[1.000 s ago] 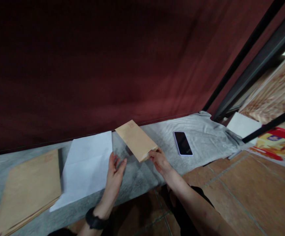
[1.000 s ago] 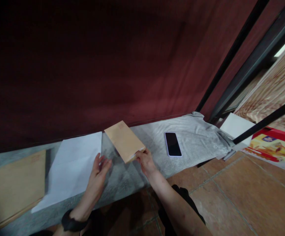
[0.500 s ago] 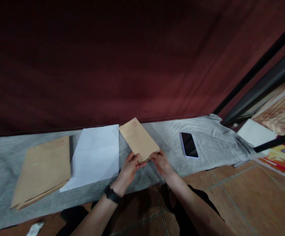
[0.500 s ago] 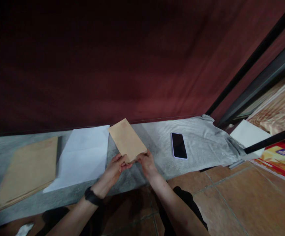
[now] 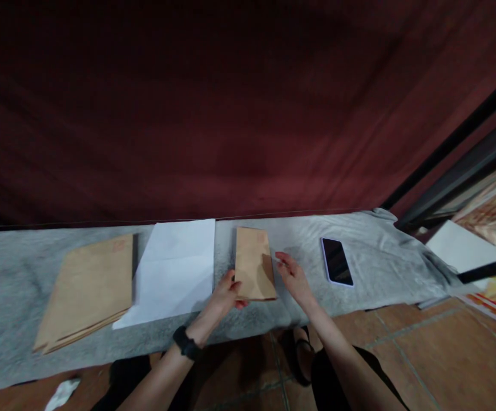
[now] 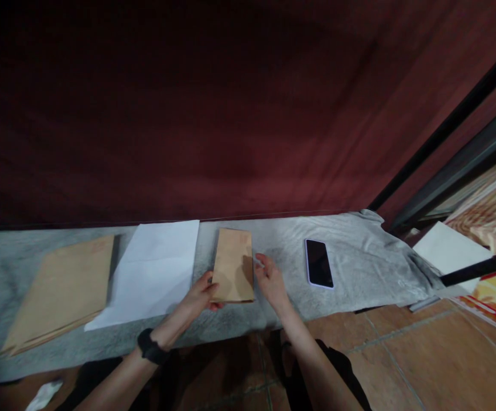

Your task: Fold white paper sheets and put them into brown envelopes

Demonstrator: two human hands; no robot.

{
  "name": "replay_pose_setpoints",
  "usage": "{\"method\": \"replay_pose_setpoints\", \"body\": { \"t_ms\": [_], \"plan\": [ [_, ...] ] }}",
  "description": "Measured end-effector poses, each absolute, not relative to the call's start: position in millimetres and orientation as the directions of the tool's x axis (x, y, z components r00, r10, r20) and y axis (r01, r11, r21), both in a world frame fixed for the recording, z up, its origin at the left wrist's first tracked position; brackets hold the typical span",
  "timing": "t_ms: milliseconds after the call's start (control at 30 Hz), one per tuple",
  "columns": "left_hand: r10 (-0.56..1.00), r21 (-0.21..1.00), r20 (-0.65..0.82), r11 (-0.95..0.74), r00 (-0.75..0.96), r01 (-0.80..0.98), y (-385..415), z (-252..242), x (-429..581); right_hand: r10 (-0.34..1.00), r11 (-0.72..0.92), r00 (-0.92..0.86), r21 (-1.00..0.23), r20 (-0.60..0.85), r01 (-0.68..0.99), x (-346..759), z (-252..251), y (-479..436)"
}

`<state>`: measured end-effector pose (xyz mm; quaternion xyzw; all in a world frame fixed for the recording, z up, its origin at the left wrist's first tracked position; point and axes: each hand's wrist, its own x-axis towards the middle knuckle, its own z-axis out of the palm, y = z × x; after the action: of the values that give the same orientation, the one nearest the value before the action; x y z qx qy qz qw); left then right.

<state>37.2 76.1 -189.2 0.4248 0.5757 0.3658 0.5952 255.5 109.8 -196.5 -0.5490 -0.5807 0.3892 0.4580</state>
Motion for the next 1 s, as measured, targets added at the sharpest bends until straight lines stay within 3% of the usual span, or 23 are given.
{"method": "replay_pose_setpoints", "body": {
  "t_ms": [33,100,167,300,367,500,600,833,1000],
  "plan": [
    [0.924,0.92,-0.378,0.37,0.051,0.129,76.3,-191.1,37.3,0.982,0.187,-0.054,-0.901,0.181,0.391,250.6,-199.1,106.6],
    [0.923,0.885,-0.384,0.36,0.028,0.295,75.6,-191.9,36.5,0.92,0.392,-0.267,-0.681,0.288,0.618,240.2,-204.5,98.4],
    [0.94,0.811,-0.342,0.295,0.0,0.506,71.8,-188.7,33.7,0.872,0.489,-0.407,-0.472,0.271,0.734,231.6,-209.8,90.6],
    [0.997,0.393,-0.061,0.067,-0.046,0.917,58.4,-179.3,30.0,0.862,0.505,-0.455,-0.306,0.223,0.807,224.1,-217.7,82.9],
    [0.993,0.277,0.108,-0.075,0.047,0.958,58.3,-178.7,36.2,0.859,0.509,-0.455,-0.282,0.235,0.813,223.6,-219.6,82.8],
    [0.889,0.221,0.332,-0.398,0.315,0.89,91.5,-188.5,67.4,0.851,0.52,-0.463,-0.271,0.248,0.81,223.6,-222.2,84.7],
    [0.864,0.187,0.326,-0.458,0.385,0.869,135.2,-198.4,87.8,0.855,0.515,-0.46,-0.286,0.24,0.808,223.5,-225.3,86.6],
    [0.856,0.156,0.146,-0.515,0.496,0.843,189.5,-210.4,74.3,0.873,0.488,-0.449,-0.355,0.192,0.797,224.7,-228.5,90.2],
    [0.859,0.15,0.144,-0.51,0.492,0.847,175.5,-214.5,62.4,0.859,0.496,-0.485,-0.51,0.168,0.703,235.8,-218.0,102.8]
  ]
}}
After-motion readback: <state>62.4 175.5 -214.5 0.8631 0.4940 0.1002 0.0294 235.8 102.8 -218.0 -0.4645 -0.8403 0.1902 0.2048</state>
